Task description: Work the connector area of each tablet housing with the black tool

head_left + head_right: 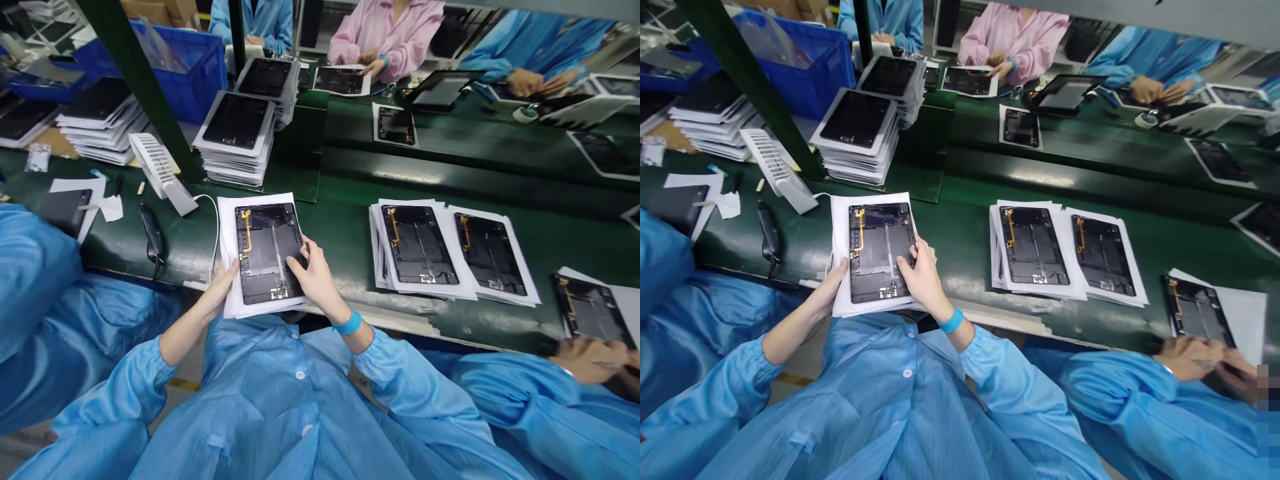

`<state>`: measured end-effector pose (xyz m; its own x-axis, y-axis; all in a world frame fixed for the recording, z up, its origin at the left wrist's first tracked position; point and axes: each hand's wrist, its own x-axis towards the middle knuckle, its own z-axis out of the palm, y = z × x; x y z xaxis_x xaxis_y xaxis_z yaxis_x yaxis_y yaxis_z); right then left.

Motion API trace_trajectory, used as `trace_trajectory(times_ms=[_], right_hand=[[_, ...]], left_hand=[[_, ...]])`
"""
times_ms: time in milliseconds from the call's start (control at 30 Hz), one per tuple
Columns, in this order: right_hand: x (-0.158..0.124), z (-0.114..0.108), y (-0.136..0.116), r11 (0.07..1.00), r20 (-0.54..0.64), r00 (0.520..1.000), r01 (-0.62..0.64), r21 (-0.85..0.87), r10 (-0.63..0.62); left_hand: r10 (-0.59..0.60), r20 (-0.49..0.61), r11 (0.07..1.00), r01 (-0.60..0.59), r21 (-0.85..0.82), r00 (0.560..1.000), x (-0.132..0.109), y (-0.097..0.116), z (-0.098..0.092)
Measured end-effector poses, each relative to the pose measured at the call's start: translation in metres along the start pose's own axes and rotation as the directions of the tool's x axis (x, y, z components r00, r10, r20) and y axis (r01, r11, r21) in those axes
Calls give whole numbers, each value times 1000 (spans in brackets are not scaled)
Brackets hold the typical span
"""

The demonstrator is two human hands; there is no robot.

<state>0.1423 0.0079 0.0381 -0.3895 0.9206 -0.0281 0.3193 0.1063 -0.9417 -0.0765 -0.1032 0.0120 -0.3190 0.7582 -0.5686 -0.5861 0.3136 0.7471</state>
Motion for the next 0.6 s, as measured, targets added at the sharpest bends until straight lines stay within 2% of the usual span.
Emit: trace_trajectory(times_ms=[100, 167, 200, 267, 333, 433, 600], right_hand=[[-4, -3, -9, 983, 66, 995, 82, -164, -72], [-2, -6, -10, 978, 92, 990, 118, -173, -104], [0, -8, -8, 988, 73, 994, 90, -124, -81], [5, -13, -1, 997, -14, 998, -53, 61, 54], [10, -18, 10, 943, -52, 970, -218, 254, 238], [13, -24, 21, 854, 60, 922, -378, 357, 382], [1, -21, 15, 741, 299, 856, -515, 430, 421]], left_hand=[[15, 21, 1000, -15, -8, 1000, 1, -1, 0], [22, 26, 1000, -22, -7, 999, 2, -2, -1], [25, 26, 1000, -25, -5, 999, 3, -2, -1], [28, 23, 1000, -28, 3, 999, 4, -2, -1], [35, 16, 999, -35, 10, 999, 5, -3, 0], [63, -7, 998, -63, 13, 998, 7, -3, 3], [35, -8, 999, -35, 7, 999, 0, 1, 5]])
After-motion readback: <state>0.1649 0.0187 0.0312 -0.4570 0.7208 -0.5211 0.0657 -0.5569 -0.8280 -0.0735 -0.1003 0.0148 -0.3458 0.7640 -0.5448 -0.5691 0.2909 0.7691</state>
